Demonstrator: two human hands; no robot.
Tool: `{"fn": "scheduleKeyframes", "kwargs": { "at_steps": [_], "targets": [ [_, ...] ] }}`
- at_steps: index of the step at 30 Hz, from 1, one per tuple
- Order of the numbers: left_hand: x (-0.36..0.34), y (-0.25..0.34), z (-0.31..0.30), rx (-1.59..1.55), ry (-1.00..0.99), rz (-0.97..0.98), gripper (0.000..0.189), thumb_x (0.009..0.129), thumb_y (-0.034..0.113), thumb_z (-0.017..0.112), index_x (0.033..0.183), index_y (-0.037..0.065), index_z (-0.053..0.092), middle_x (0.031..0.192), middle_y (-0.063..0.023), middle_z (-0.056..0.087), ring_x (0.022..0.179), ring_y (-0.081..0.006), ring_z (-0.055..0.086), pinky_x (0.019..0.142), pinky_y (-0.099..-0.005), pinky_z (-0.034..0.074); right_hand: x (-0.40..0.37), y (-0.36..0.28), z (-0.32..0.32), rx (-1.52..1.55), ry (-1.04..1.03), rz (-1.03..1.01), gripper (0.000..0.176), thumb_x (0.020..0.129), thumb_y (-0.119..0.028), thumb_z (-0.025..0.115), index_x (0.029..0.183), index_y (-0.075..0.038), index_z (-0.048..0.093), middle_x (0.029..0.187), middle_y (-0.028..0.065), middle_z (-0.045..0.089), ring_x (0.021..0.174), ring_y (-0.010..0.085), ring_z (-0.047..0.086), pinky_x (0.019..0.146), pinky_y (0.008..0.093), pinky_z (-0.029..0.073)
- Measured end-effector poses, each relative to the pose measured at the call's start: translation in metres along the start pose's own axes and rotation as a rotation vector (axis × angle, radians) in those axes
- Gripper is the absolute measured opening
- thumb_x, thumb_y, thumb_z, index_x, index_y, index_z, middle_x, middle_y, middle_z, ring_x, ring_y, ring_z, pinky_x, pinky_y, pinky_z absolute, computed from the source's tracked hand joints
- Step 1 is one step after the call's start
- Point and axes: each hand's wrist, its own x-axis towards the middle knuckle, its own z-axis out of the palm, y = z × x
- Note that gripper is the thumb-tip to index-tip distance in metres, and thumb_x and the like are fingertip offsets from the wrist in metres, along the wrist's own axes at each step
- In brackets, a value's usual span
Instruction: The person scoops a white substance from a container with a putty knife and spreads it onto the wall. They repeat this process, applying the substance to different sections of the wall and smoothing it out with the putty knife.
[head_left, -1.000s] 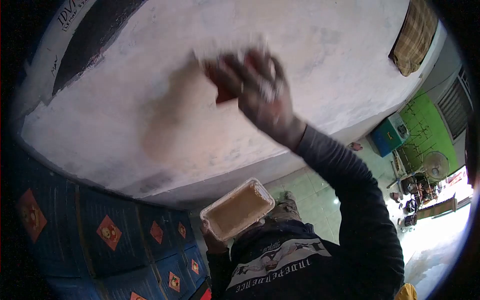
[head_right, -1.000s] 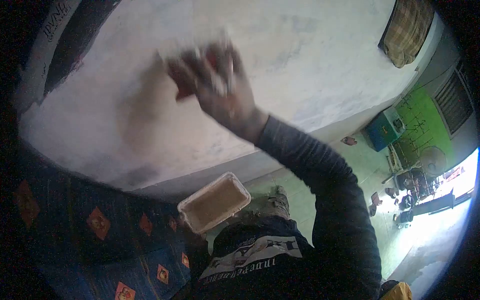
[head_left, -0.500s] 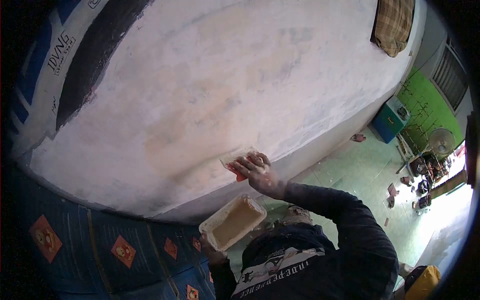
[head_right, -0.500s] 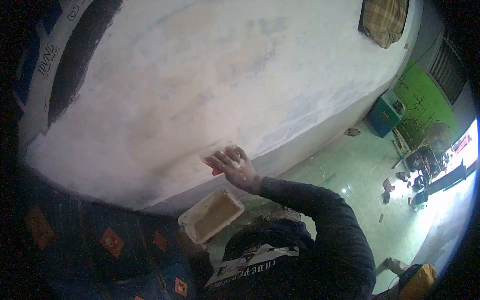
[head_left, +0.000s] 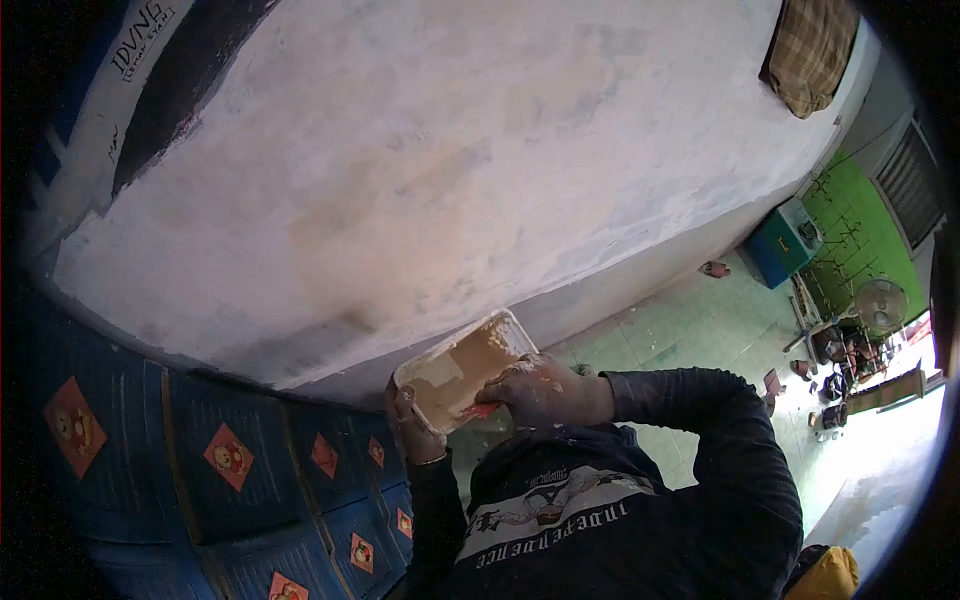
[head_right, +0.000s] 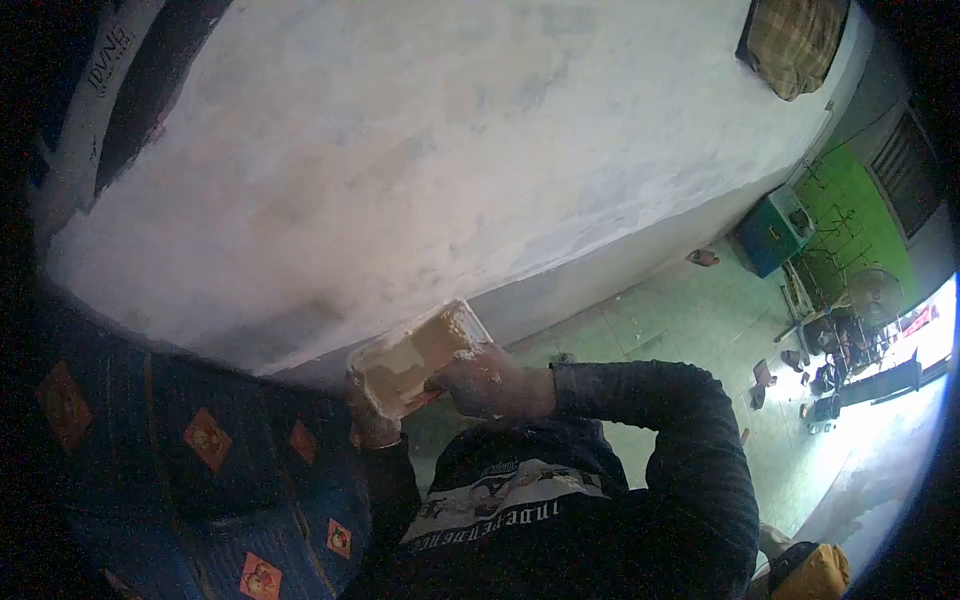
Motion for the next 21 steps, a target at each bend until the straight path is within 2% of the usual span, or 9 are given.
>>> {"fn": "scheduleKeyframes", "kwargs": {
  "at_steps": [5,7,10,11,12,14,18,19,21],
  "targets": [
    [-0.007,-0.002,0.01,0.06,0.0,0.013,0.04,0.09,0.024,0.055,0.121,0.001,0.053,0.112,-0.0112,0.061,0.104,-0.0243,0.061,0.089,-0.0376,0.051,-0.005,0.004,-0.02,0.056,-0.079,0.053,0.027,0.081,-0.012,0.062,0.107,-0.011,0.067,0.099,0.013,0.067,0.089,0.0296,0.066,0.077,0.041,0.053],
    [-0.003,-0.018,-0.008,0.089,0.141,-0.033,0.042,0.086,0.026,0.059,0.12,0.001,0.055,0.111,-0.0117,0.062,0.102,-0.0254,0.062,0.087,-0.0381,0.052,-0.001,-0.011,-0.053,0.005,-0.149,0.209,0.035,0.077,-0.008,0.058,0.11,-0.015,0.069,0.094,0.0147,0.069,0.088,0.034,0.067,0.079,0.0435,0.053],
    [0.007,-0.027,-0.024,0.045,0.051,-0.039,0.043,0.087,0.03,0.059,0.12,0.002,0.055,0.112,-0.0123,0.062,0.101,-0.0269,0.063,0.087,-0.0392,0.053,0.003,-0.004,-0.048,0.033,-0.035,0.215,0.036,0.076,-0.007,0.058,0.109,-0.017,0.069,0.091,0.0152,0.069,0.084,0.0351,0.067,0.077,0.0438,0.053],
    [-0.009,0.008,0.027,0.066,0.001,-0.059,0.042,0.091,0.032,0.057,0.12,0.001,0.055,0.113,-0.0132,0.062,0.1,-0.0283,0.064,0.087,-0.0398,0.053,0.002,-0.005,-0.04,0.037,-0.058,0.242,0.037,0.076,-0.007,0.058,0.109,-0.016,0.069,0.091,0.015,0.069,0.084,0.0354,0.067,0.077,0.0435,0.053],
    [-0.007,0.004,0.031,0.066,-0.025,-0.058,0.042,0.091,0.032,0.057,0.12,0.001,0.055,0.113,-0.0132,0.062,0.1,-0.0283,0.064,0.087,-0.0398,0.053,-0.005,-0.001,-0.027,0.023,-0.037,0.249,0.037,0.076,-0.007,0.058,0.109,-0.016,0.069,0.091,0.015,0.069,0.084,0.0354,0.067,0.077,0.0435,0.053],
    [-0.01,0.003,0.02,-0.067,0.019,-0.161,0.042,0.093,0.033,0.055,0.12,0.001,0.055,0.114,-0.014,0.062,0.102,-0.0293,0.063,0.088,-0.0417,0.053,-0.016,0.008,-0.004,0.079,0.108,0.004,0.037,0.076,-0.008,0.058,0.111,-0.016,0.068,0.094,0.0144,0.069,0.086,0.0345,0.067,0.077,0.0435,0.054],
    [0.015,-0.031,-0.035,-0.001,0.04,-0.144,0.045,0.093,0.035,0.056,0.121,0.001,0.056,0.117,-0.0148,0.062,0.106,-0.0289,0.062,0.089,-0.0436,0.053,-0.011,0.005,-0.029,0.071,0.089,-0.001,0.039,0.076,-0.008,0.058,0.113,-0.015,0.068,0.1,0.0135,0.068,0.093,0.0328,0.066,0.079,0.0429,0.053],
    [0.009,-0.018,-0.02,0.029,0.053,-0.236,0.045,0.093,0.036,0.056,0.122,0.001,0.055,0.118,-0.0149,0.061,0.106,-0.0292,0.062,0.089,-0.0428,0.053,-0.009,-0.004,-0.044,0.047,0.022,0.111,0.042,0.075,-0.008,0.058,0.115,-0.016,0.067,0.104,0.013,0.068,0.097,0.0316,0.065,0.081,0.0425,0.053],
    [0.004,-0.003,0.011,0.08,-0.025,-0.177,0.047,0.093,0.037,0.055,0.123,0.001,0.054,0.118,-0.015,0.061,0.106,-0.0295,0.062,0.089,-0.0428,0.053,-0.007,-0.003,-0.054,0.014,-0.036,0.22,0.044,0.074,-0.008,0.058,0.116,-0.016,0.066,0.108,0.0124,0.067,0.101,0.0305,0.064,0.084,0.0421,0.052]
  ]
}}
